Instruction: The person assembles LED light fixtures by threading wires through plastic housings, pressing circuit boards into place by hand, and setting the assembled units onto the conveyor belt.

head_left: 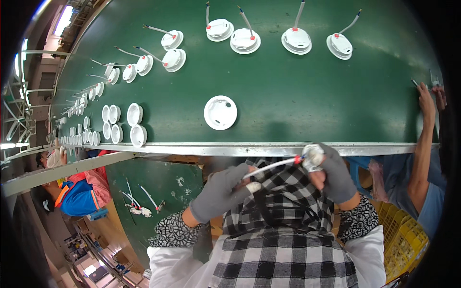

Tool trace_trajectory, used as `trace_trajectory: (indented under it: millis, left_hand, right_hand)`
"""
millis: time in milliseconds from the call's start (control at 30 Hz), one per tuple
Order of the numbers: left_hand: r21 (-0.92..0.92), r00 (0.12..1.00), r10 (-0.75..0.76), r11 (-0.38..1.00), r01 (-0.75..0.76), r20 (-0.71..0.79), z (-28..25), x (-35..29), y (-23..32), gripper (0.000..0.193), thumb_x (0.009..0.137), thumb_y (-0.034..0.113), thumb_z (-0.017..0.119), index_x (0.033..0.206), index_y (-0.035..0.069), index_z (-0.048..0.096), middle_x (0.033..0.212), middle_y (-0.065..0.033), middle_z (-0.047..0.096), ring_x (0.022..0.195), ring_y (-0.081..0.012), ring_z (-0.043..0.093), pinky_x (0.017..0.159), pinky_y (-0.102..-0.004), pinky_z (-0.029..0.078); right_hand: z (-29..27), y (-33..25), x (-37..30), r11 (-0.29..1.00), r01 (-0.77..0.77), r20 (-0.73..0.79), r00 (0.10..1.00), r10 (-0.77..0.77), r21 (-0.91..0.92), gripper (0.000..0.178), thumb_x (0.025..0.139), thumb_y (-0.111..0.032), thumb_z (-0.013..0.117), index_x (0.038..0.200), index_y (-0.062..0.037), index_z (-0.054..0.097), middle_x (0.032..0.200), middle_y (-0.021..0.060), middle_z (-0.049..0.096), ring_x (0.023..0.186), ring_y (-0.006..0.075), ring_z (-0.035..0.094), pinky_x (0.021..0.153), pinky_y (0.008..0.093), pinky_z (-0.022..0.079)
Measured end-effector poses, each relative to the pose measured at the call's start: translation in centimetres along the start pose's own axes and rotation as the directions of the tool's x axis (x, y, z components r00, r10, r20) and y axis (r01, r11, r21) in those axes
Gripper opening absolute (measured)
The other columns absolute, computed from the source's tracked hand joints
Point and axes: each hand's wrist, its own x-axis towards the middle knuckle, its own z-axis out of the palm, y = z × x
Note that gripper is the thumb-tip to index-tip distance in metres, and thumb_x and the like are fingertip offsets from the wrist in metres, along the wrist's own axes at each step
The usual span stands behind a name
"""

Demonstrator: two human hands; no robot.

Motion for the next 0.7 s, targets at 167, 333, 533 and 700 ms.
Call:
trace_trajectory:
  millis: [167,333,533,700]
  left_hand:
    - [0.303,0.946,0.233,0.940,-0.159,-0.227,0.0,-0.8,-1.6,0.030,0.080,0.019,0.072,0.102,0.002,0.060,0.070,-0.0055,0.056,0.061,-0.0191,0.056,0.056,-0.0299,0.046]
    - [0.477,0.924,0.290,0.867,-0.144,-0.248,0.2,-0.3,-1.1,0.033,0.077,0.024,0.075,0.099,0.005,0.060,0.068,-0.0030,0.056,0.058,-0.0193,0.055,0.053,-0.0308,0.044]
    - [0.728,0.835,0.461,0.676,-0.111,-0.300,0.6,0.1,-1.8,0.032,0.078,0.031,0.072,0.097,0.009,0.059,0.066,-0.0007,0.053,0.060,-0.0196,0.056,0.057,-0.0306,0.046]
    - [0.752,0.863,0.452,0.644,-0.140,-0.226,0.5,-0.2,-1.7,0.029,0.080,0.029,0.069,0.097,0.008,0.058,0.074,-0.0017,0.056,0.065,-0.0195,0.057,0.059,-0.0323,0.047]
  right_hand:
    - [0.1,-0.9,-0.2,0.998,0.033,-0.070,0.997,-0.030,0.048,0.028,0.091,-0.025,0.054,0.078,-0.0009,0.056,0.046,0.0011,0.044,0.035,0.0100,0.039,0.038,0.0228,0.029]
    - [0.4,-0.6,0.0,0.999,-0.004,-0.051,0.999,0.006,0.043,0.028,0.091,-0.025,0.054,0.073,-0.0035,0.053,0.046,0.0007,0.041,0.036,0.0107,0.039,0.038,0.0236,0.030]
    - [0.6,-0.9,-0.2,0.996,-0.023,-0.080,0.996,0.030,0.087,0.026,0.090,-0.023,0.053,0.073,-0.0041,0.052,0.046,0.0000,0.040,0.036,0.0106,0.040,0.039,0.0233,0.031]
    - [0.6,-1.1,-0.3,0.999,0.048,-0.079,0.996,-0.047,0.014,0.025,0.090,-0.023,0.054,0.079,-0.0013,0.055,0.047,0.0003,0.042,0.036,0.0099,0.041,0.038,0.0228,0.031]
